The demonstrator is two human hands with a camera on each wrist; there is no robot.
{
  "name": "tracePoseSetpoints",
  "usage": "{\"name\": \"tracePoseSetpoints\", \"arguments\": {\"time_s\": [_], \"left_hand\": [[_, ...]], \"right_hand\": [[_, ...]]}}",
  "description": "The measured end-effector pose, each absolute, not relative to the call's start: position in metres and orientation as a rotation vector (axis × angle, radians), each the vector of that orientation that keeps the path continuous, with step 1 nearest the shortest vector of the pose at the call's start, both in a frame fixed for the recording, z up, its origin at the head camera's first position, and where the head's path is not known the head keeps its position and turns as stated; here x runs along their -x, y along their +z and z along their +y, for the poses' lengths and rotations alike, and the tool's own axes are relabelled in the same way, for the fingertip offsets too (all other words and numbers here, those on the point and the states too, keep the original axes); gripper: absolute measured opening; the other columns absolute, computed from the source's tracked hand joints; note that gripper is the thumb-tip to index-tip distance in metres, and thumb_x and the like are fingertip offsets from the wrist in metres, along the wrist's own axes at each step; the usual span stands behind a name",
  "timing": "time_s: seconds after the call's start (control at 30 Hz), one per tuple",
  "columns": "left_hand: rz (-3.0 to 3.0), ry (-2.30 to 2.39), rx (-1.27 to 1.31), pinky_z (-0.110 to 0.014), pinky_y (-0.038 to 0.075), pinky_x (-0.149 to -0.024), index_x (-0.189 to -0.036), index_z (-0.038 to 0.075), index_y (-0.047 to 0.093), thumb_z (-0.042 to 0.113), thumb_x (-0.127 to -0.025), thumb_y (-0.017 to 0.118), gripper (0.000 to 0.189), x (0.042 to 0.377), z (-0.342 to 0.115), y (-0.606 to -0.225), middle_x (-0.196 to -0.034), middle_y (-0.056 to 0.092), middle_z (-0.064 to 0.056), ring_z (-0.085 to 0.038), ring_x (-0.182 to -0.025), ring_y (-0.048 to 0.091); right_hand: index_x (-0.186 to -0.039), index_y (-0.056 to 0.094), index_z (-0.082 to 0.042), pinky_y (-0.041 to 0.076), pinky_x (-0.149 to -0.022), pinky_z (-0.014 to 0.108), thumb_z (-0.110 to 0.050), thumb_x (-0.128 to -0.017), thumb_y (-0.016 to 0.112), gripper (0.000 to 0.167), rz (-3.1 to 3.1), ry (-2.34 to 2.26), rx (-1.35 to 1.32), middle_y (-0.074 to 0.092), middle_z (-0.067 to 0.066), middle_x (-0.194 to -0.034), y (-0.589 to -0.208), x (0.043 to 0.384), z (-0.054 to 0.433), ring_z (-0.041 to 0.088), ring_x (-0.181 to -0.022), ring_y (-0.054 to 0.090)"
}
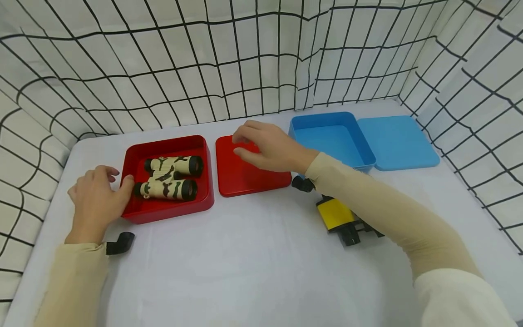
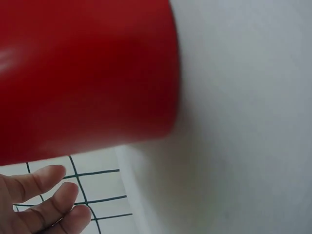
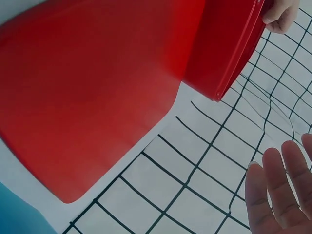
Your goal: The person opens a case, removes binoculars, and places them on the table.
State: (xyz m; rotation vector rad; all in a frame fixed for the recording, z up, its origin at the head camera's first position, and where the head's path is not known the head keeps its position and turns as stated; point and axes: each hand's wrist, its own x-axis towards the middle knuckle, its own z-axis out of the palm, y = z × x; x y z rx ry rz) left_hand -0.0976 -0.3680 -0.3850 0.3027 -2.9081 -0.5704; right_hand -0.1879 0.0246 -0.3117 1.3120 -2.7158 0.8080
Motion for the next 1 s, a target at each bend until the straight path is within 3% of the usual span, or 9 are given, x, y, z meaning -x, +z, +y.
{"name": "tracePoseSetpoints", "arguments": {"time_s": [0.47,0.8,1.0], "left_hand": [[-2.906,-0.372,-0.139,-0.068,0.031,-0.095,-0.094,-0.005,0.049,0.017,-0.096,0.046,0.023,0.096,-0.369,-0.384,-0.093,0.049,-0.028,-0.048,-0.096,0.043],[-2.867,-0.25,-0.063,-0.065,0.037,-0.083,-0.082,-0.003,0.048,0.017,-0.095,0.047,0.024,0.093,-0.368,-0.381,-0.081,0.05,-0.025,-0.047,-0.084,0.046],[-2.872,-0.181,-0.05,-0.064,0.037,-0.088,-0.083,-0.006,0.051,0.018,-0.095,0.046,0.027,0.089,-0.369,-0.378,-0.086,0.053,-0.03,-0.048,-0.088,0.046]], "right_hand": [[-0.132,0.062,-0.012,0.054,-0.103,0.027,-0.025,-0.102,0.06,0.033,-2.628,0.693,-1.453,0.063,0.004,-0.131,-0.305,0.205,-0.015,0.016,-0.119,0.061],[-0.134,0.06,-0.014,0.052,-0.102,0.025,-0.026,-0.101,0.061,0.035,-2.573,0.603,-1.559,0.062,0.003,-0.13,-0.309,0.215,-0.053,0.015,-0.118,0.059],[-0.138,0.058,-0.016,0.054,-0.097,0.025,-0.023,-0.102,0.057,0.037,-2.556,0.529,-1.592,0.06,0.003,-0.134,-0.313,0.215,-0.073,0.015,-0.121,0.057]]}}
